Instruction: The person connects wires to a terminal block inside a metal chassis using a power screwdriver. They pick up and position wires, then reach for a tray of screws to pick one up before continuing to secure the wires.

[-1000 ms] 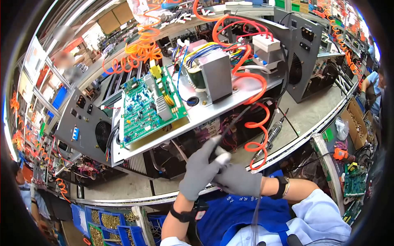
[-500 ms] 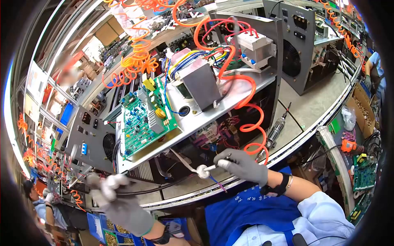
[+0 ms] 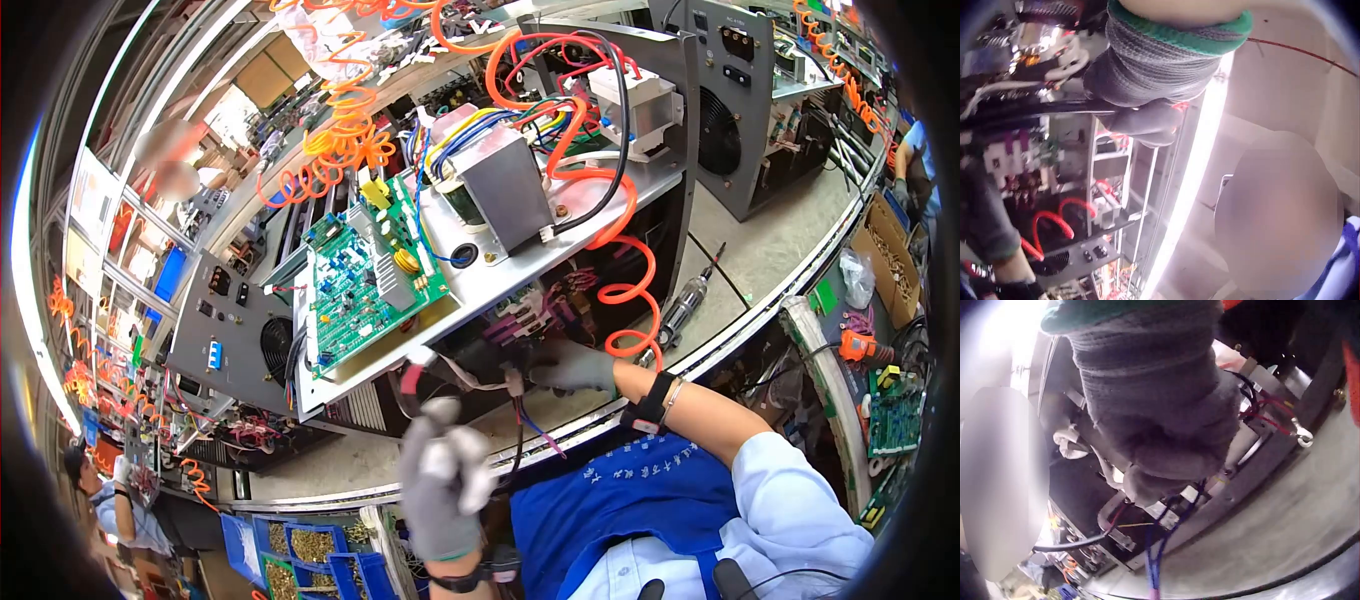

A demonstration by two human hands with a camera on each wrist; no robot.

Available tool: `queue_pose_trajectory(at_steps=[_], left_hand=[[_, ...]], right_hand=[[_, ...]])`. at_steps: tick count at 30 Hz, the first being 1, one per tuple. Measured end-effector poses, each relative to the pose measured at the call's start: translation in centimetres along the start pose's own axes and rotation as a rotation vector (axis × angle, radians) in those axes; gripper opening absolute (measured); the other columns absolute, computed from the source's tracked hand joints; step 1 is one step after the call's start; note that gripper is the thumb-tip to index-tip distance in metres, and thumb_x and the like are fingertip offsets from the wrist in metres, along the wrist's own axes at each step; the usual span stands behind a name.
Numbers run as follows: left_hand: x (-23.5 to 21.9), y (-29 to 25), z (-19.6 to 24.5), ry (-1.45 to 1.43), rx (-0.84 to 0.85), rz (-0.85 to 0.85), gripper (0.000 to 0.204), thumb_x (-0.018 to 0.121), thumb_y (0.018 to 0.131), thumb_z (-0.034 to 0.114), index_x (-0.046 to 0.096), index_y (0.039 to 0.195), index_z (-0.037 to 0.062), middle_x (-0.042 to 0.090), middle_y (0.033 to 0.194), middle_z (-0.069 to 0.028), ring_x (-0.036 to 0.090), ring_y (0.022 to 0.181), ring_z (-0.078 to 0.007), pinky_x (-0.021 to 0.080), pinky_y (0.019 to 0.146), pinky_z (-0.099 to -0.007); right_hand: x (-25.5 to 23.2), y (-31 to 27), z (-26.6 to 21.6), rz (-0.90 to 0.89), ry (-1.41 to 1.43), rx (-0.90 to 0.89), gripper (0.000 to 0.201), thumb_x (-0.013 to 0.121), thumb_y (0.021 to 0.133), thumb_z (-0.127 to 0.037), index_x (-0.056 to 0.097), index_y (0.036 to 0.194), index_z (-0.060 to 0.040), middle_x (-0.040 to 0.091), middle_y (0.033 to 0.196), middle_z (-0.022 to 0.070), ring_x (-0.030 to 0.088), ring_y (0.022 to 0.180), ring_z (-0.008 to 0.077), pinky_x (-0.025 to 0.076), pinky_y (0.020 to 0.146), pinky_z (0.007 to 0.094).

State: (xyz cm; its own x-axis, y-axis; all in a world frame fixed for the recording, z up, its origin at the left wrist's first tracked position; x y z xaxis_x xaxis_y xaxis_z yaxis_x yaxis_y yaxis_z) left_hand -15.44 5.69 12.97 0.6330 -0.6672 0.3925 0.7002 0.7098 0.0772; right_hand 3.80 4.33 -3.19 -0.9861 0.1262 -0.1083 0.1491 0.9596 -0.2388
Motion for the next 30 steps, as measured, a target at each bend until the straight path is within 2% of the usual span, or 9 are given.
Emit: queue_pose_trajectory(at_steps=[1,4,6,10,13,18,20,27,30], left_hand=[[0.8,0.3,-2.1,-0.005,-0.060,0.031,0.042,0.044,0.096,0.014,0.044,0.136,0.0017,0.059,0.079,-0.0057,0.038,0.046,-0.0061,0.028,0.039,-0.0188],[1.3,1.6,-9.1,-0.074,-0.229,0.029,0.044,0.041,0.093,0.005,0.043,0.137,0.0037,0.062,0.093,-0.0086,0.041,0.055,-0.0054,0.030,0.041,-0.0165],[0.9,2.2,-12.4,-0.132,-0.287,0.054,0.044,0.042,0.095,0.008,0.042,0.139,0.0064,0.060,0.093,-0.0069,0.040,0.055,-0.0047,0.030,0.041,-0.0155],[0.5,3.3,-16.5,-0.301,-0.334,0.159,0.034,0.042,0.099,0.015,0.047,0.131,0.0082,0.056,0.090,-0.0038,0.042,0.060,-0.0045,0.031,0.041,-0.0151],[0.6,5.3,-17.9,-0.544,-0.266,0.183,0.022,0.041,0.098,0.010,0.049,0.118,0.0065,0.053,0.092,-0.0069,0.042,0.064,-0.0074,0.033,0.042,-0.0158],[0.9,7.7,-19.4,-0.999,-0.087,0.043,0.018,0.039,0.095,0.003,0.050,0.109,0.0040,0.050,0.093,-0.0098,0.043,0.066,-0.0101,0.037,0.043,-0.0166],[1.4,8.5,-19.3,-1.066,-0.105,0.019,0.015,0.041,0.096,0.005,0.052,0.105,0.0026,0.050,0.092,-0.0098,0.043,0.065,-0.0107,0.037,0.043,-0.0168],[2.0,10.6,-20.7,-1.348,-0.173,-0.052,0.014,0.045,0.095,0.011,0.055,0.094,0.0014,0.057,0.083,-0.0099,0.046,0.059,-0.0121,0.039,0.040,-0.0195],[2.2,10.7,-20.9,-1.378,-0.199,-0.042,0.015,0.049,0.095,0.015,0.056,0.094,0.0020,0.058,0.082,-0.0098,0.046,0.059,-0.0122,0.039,0.040,-0.0202]], right_hand=[[-0.2,-0.3,0.3,0.046,0.015,0.017,0.024,0.056,0.085,-0.019,0.065,0.103,-0.0051,0.058,0.074,0.0014,0.052,0.059,0.0086,0.045,0.052,0.0256],[-0.2,-0.2,1.9,0.085,0.307,-0.081,0.023,0.055,0.087,-0.019,0.067,0.101,-0.0050,0.060,0.076,0.0014,0.053,0.059,0.0082,0.045,0.052,0.0241],[-0.3,-1.2,1.3,0.143,0.225,-0.053,0.026,0.055,0.089,-0.019,0.066,0.108,-0.0050,0.061,0.078,0.0007,0.053,0.059,0.0075,0.044,0.052,0.0230],[1.1,-1.3,3.5,0.199,0.560,-0.003,0.034,0.055,0.089,-0.016,0.060,0.120,-0.0048,0.064,0.091,0.0018,0.059,0.072,0.0091,0.049,0.060,0.0231],[1.3,-1.5,3.3,0.269,0.672,-0.048,0.031,0.052,0.090,-0.017,0.061,0.117,-0.0049,0.065,0.101,0.0071,0.063,0.085,0.0124,0.052,0.072,0.0260],[1.5,-1.3,5.1,0.216,0.710,-0.020,0.030,0.048,0.092,-0.019,0.062,0.112,-0.0013,0.065,0.099,0.0102,0.063,0.092,0.0131,0.051,0.074,0.0245],[0.5,-2.1,5.7,0.429,0.776,-0.056,0.028,0.048,0.095,-0.020,0.062,0.109,-0.0007,0.065,0.096,0.0085,0.061,0.089,0.0117,0.049,0.073,0.0246],[0.1,-8.8,2.7,0.708,0.214,-0.294,0.023,0.049,0.097,-0.021,0.059,0.101,-0.0006,0.056,0.083,0.0018,0.048,0.074,0.0095,0.043,0.067,0.0274],[0.4,-10.0,1.4,0.664,0.160,-0.193,0.024,0.049,0.097,-0.022,0.059,0.098,-0.0010,0.055,0.077,0.0002,0.046,0.070,0.0089,0.041,0.063,0.0272]])
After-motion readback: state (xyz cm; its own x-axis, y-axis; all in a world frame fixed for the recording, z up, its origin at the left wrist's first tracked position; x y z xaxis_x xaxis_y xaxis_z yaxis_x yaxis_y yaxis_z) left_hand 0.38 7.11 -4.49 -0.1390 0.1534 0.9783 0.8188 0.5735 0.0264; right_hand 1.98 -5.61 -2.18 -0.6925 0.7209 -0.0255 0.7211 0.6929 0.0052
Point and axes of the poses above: each hand's wrist, its own y-axis towards the middle knuckle, its own x-axis out of the palm, z = x × y, the point moved 7 cm from there along y, towards the middle knuckle
